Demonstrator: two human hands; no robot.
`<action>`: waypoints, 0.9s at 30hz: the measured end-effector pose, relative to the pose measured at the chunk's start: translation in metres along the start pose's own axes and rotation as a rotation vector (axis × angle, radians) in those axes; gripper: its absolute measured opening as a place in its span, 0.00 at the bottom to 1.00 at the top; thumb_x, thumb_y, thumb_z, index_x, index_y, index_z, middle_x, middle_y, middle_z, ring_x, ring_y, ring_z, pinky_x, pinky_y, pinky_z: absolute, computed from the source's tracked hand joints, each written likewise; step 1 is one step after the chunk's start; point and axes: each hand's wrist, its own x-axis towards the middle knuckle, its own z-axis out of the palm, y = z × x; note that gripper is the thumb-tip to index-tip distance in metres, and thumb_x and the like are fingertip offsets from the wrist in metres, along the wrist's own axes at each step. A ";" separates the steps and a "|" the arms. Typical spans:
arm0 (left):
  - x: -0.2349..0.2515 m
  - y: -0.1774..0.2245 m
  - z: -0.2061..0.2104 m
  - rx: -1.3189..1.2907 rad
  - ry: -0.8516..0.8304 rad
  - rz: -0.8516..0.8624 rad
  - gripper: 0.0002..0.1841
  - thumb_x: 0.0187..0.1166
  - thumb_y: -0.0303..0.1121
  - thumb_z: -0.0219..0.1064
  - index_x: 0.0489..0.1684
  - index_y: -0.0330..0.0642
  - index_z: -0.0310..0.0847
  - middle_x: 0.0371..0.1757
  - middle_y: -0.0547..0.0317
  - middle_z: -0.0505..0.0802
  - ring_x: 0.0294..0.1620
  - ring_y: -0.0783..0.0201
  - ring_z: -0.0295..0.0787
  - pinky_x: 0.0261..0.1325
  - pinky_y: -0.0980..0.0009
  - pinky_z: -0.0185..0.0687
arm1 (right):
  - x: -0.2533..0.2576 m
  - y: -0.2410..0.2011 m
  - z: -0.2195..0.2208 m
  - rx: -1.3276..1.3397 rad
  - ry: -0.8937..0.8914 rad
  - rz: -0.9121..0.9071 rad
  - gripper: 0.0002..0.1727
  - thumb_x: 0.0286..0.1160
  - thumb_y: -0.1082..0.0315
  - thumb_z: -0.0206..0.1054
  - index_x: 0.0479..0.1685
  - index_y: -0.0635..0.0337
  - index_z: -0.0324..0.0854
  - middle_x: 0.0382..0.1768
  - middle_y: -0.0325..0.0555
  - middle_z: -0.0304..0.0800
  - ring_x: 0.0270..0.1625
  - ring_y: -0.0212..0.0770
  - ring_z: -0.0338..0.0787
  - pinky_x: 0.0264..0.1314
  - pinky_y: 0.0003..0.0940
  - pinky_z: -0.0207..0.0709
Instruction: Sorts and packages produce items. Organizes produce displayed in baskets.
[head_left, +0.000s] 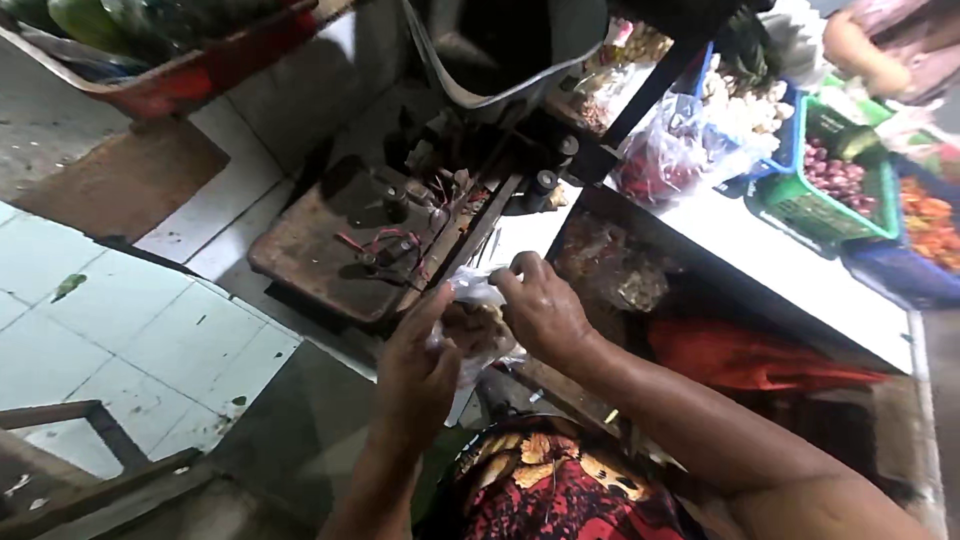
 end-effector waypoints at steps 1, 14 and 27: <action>0.000 0.000 -0.003 0.087 0.002 0.023 0.30 0.74 0.26 0.61 0.79 0.59 0.78 0.73 0.65 0.87 0.49 0.72 0.91 0.45 0.68 0.91 | -0.003 0.009 0.001 0.000 0.003 0.046 0.18 0.66 0.72 0.75 0.57 0.52 0.84 0.58 0.58 0.80 0.51 0.59 0.89 0.40 0.52 0.88; -0.023 0.127 0.067 0.539 0.028 0.278 0.15 0.82 0.33 0.62 0.59 0.34 0.83 0.44 0.53 0.92 0.37 0.69 0.88 0.39 0.66 0.88 | -0.160 0.158 -0.136 0.713 0.152 0.064 0.10 0.74 0.66 0.70 0.52 0.48 0.87 0.38 0.31 0.93 0.37 0.28 0.91 0.41 0.35 0.90; -0.028 0.194 0.405 -0.325 -0.774 0.392 0.35 0.79 0.44 0.71 0.83 0.34 0.70 0.78 0.47 0.84 0.76 0.53 0.81 0.80 0.54 0.78 | -0.338 0.291 -0.123 0.934 0.558 0.431 0.24 0.69 0.58 0.79 0.62 0.55 0.78 0.48 0.37 0.93 0.48 0.31 0.93 0.51 0.32 0.91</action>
